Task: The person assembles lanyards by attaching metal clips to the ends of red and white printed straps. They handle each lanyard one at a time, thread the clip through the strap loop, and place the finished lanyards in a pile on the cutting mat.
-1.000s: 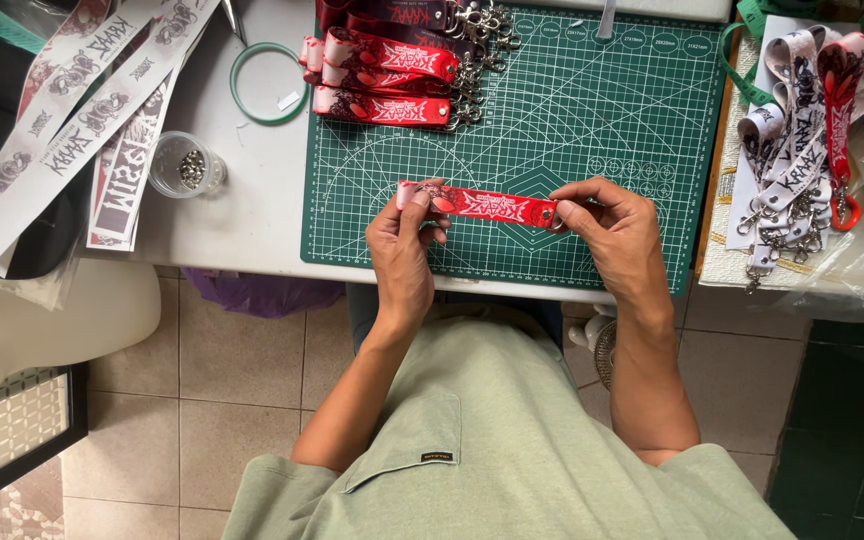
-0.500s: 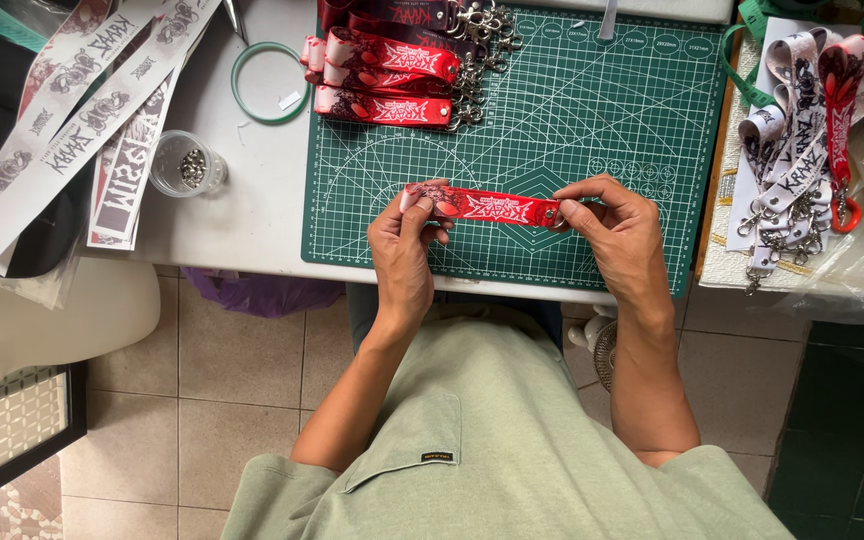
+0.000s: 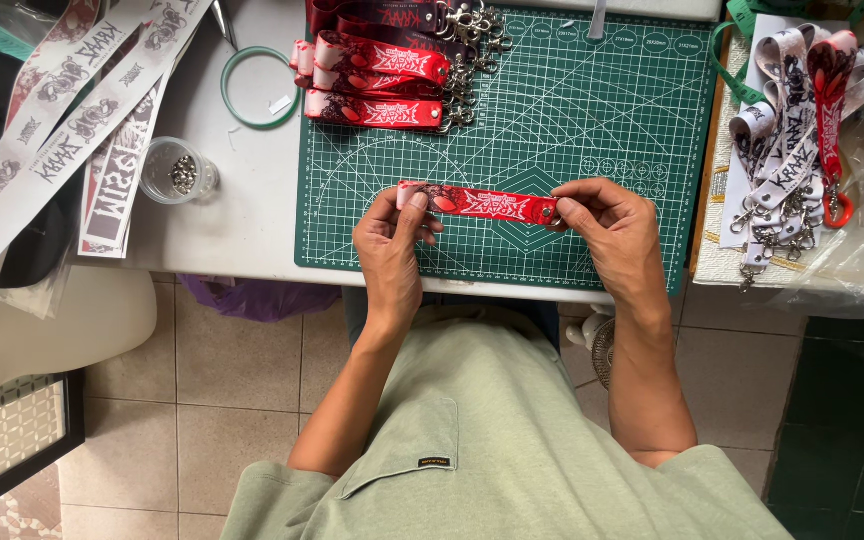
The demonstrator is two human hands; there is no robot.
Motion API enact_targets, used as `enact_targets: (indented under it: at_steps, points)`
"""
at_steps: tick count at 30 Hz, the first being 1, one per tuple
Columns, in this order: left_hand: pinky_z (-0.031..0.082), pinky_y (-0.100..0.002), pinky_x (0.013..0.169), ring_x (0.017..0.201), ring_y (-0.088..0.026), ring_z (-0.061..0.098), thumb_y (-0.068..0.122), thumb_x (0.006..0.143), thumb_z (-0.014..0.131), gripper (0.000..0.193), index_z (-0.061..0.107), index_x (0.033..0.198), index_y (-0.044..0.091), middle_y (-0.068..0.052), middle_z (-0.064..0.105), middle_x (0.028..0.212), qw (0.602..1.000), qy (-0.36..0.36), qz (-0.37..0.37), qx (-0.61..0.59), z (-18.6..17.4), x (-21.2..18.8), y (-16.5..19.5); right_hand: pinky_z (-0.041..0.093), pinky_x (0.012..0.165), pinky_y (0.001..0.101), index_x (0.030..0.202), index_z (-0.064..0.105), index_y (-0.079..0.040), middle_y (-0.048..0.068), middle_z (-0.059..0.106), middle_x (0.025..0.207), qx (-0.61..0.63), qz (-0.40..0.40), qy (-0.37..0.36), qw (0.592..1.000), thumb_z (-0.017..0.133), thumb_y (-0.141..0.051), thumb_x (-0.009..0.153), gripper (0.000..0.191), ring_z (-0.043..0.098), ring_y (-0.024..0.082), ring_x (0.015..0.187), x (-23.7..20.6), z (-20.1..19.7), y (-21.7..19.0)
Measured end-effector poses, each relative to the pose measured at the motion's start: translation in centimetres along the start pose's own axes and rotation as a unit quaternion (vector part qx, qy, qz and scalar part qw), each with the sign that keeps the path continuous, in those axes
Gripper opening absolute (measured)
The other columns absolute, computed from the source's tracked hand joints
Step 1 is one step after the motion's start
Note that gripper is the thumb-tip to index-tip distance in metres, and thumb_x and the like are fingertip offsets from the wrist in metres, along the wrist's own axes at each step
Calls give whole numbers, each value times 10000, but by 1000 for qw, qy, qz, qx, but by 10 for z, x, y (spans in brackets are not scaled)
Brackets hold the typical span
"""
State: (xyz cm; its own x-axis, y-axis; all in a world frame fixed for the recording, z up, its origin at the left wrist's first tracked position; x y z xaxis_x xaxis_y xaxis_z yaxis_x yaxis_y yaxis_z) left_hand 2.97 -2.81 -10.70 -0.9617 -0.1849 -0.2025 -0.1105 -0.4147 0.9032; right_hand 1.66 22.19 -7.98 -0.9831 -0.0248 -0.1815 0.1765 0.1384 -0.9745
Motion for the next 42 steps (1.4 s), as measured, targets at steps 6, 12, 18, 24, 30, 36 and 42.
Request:
enact_targets:
  at_steps: [6, 12, 18, 24, 30, 36, 42]
  points:
    - [522, -208, 626, 748, -82, 633, 146, 1012, 672, 206, 727, 1156, 9, -50, 713, 912, 999, 11, 5, 37, -3, 3, 0, 648, 685, 262, 1140, 720, -14, 113, 761, 904, 11, 48, 4, 999, 691, -87, 955, 200, 749, 155, 768, 1, 0, -1]
    - [599, -233, 619, 823, -177, 745, 107, 1015, 607, 193, 691, 1143, -9, -117, 734, 942, 996, -47, -41, -56, -13, 7, 2, 610, 789, 230, 1064, 740, -15, 150, 705, 1181, 4, -37, -46, 998, 701, 27, 949, 128, 695, 122, 911, 0, -5, 6]
    - [622, -246, 680, 903, -174, 746, 50, 1021, 599, 159, 676, 1142, -20, -124, 730, 1030, 996, -82, -33, -31, -13, 10, 1, 631, 829, 219, 1016, 731, -56, 99, 741, 1196, 23, -44, -20, 999, 657, 54, 956, 145, 727, 115, 930, 2, -4, 16]
    - [613, -224, 778, 915, -97, 706, 12, 991, 638, 279, 681, 1267, 30, -70, 739, 1075, 973, -113, 54, 191, -15, 20, 11, 642, 797, 250, 1002, 721, -52, 102, 736, 1145, -243, -210, 31, 946, 697, 71, 944, 137, 742, 159, 929, 2, -2, 17]
    - [596, -204, 731, 812, -64, 708, 48, 961, 694, 292, 702, 1252, 44, -45, 769, 967, 952, -157, 49, 259, -21, 37, 20, 628, 733, 254, 1007, 721, -68, 70, 748, 1063, -251, -206, 46, 945, 693, 66, 958, 145, 745, 157, 920, 8, 3, 32]
    - [576, -196, 713, 806, -52, 694, 56, 964, 701, 277, 709, 1242, 43, -40, 770, 955, 950, -156, 51, 265, -23, 34, 21, 595, 707, 245, 1013, 719, -61, 58, 746, 1052, -243, -198, 47, 948, 699, 77, 948, 154, 721, 133, 875, 5, 3, 33]
    - [569, -191, 704, 786, -44, 677, 53, 962, 705, 284, 707, 1245, 37, -32, 758, 942, 955, -153, 34, 252, -24, 33, 20, 585, 709, 240, 1017, 717, -62, 58, 743, 1062, -235, -193, 38, 952, 685, 81, 953, 160, 709, 123, 866, 4, 3, 30]
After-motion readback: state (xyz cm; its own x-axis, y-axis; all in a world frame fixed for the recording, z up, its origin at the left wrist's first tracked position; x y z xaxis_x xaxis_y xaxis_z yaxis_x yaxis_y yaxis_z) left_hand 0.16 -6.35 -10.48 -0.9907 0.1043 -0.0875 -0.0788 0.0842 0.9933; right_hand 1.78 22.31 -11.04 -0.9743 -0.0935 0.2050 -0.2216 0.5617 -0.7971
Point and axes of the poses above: each hand's wrist, its own x-axis towards the middle knuckle, its own z-axis out of the palm, y = z × x, the point moved 2 cm from there along x, towards the middle knuckle
